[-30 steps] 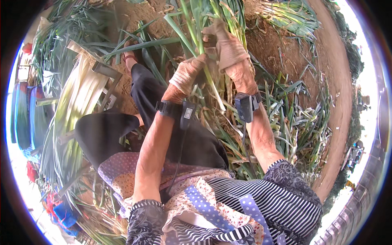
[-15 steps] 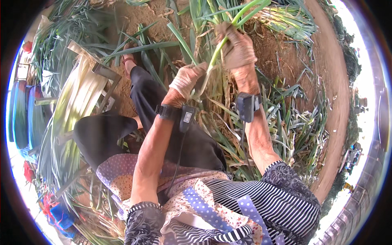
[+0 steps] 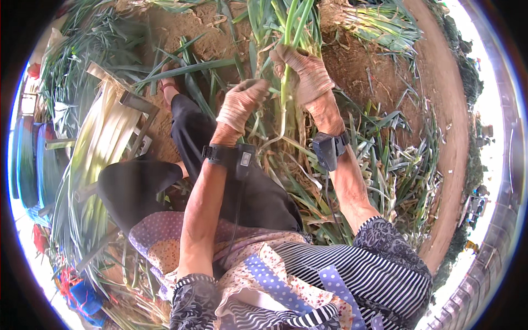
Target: Cleaning and peeling leeks for agricultural processing.
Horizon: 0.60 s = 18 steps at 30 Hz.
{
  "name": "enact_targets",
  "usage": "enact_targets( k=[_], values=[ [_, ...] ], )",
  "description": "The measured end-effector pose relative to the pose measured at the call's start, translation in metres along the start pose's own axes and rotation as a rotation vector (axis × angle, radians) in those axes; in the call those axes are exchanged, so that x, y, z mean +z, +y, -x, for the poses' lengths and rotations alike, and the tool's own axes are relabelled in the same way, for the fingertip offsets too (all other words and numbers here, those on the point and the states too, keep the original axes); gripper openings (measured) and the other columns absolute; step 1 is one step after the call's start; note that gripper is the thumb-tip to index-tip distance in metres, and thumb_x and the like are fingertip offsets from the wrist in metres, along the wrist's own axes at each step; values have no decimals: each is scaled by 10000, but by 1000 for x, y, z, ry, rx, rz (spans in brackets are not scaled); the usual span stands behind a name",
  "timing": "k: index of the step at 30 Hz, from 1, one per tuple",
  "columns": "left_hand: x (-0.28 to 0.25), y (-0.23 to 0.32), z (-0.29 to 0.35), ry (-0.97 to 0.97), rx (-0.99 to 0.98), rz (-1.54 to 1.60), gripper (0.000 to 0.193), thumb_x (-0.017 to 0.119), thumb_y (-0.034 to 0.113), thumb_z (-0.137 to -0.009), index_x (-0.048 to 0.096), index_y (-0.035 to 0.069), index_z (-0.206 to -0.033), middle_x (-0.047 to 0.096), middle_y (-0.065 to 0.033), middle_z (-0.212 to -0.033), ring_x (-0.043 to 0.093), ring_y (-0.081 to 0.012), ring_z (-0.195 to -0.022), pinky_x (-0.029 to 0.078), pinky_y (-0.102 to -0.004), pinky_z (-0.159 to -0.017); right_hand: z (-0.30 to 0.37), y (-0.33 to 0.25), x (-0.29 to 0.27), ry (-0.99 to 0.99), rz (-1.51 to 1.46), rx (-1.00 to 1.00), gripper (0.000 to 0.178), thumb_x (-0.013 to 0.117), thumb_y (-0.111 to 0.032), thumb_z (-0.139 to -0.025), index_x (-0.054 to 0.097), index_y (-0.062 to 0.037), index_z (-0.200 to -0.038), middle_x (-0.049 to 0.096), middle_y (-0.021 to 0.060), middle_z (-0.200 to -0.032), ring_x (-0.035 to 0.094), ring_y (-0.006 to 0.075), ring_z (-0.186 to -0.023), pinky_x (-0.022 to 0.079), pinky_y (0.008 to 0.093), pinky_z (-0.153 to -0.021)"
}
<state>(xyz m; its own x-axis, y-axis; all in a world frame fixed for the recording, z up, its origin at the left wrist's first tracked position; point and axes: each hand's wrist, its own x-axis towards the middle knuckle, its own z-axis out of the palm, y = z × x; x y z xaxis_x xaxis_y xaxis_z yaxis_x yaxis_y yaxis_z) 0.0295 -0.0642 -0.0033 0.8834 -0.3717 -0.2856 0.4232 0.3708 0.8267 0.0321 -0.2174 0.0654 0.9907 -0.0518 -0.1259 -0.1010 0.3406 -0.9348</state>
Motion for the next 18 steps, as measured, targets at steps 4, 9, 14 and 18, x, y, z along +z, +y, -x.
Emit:
enact_targets(
  k=[4, 9, 14, 18],
  values=[
    [10, 6, 7, -127, -38, -101, 300, 710, 178, -782, 602, -38, -961, 615, -33, -737, 544, -91, -623, 437, -222, -586, 5, 3, 9, 39, 96, -55, 246, 696, -251, -787, 670, -8, -815, 613, 5, -692, 524, 69, -611, 409, 226, -568],
    [16, 8, 10, -116, -36, -146, 259, 730, 139, -755, 612, -31, -911, 614, -27, -738, 541, -86, -600, 439, -215, -561, 11, -2, 23, 126, 113, 87, 223, 723, -239, -763, 667, -27, -806, 591, -12, -654, 510, 67, -575, 388, 197, -526],
    [7, 4, 6, -77, -65, -127, 244, 757, 152, -718, 623, -5, -849, 602, -23, -722, 523, -81, -555, 432, -219, -532, 9, 5, 26, 133, 61, 85, 245, 712, -273, -769, 654, -41, -818, 565, -10, -648, 497, 66, -552, 380, 201, -482],
    [11, 3, 7, -130, -74, 53, 217, 697, 201, -768, 624, 10, -841, 599, -30, -672, 542, -100, -540, 445, -223, -535, 7, 9, 20, 160, -141, 69, 256, 688, -279, -798, 648, -29, -827, 562, 1, -663, 497, 74, -583, 388, 208, -497]
  ],
)
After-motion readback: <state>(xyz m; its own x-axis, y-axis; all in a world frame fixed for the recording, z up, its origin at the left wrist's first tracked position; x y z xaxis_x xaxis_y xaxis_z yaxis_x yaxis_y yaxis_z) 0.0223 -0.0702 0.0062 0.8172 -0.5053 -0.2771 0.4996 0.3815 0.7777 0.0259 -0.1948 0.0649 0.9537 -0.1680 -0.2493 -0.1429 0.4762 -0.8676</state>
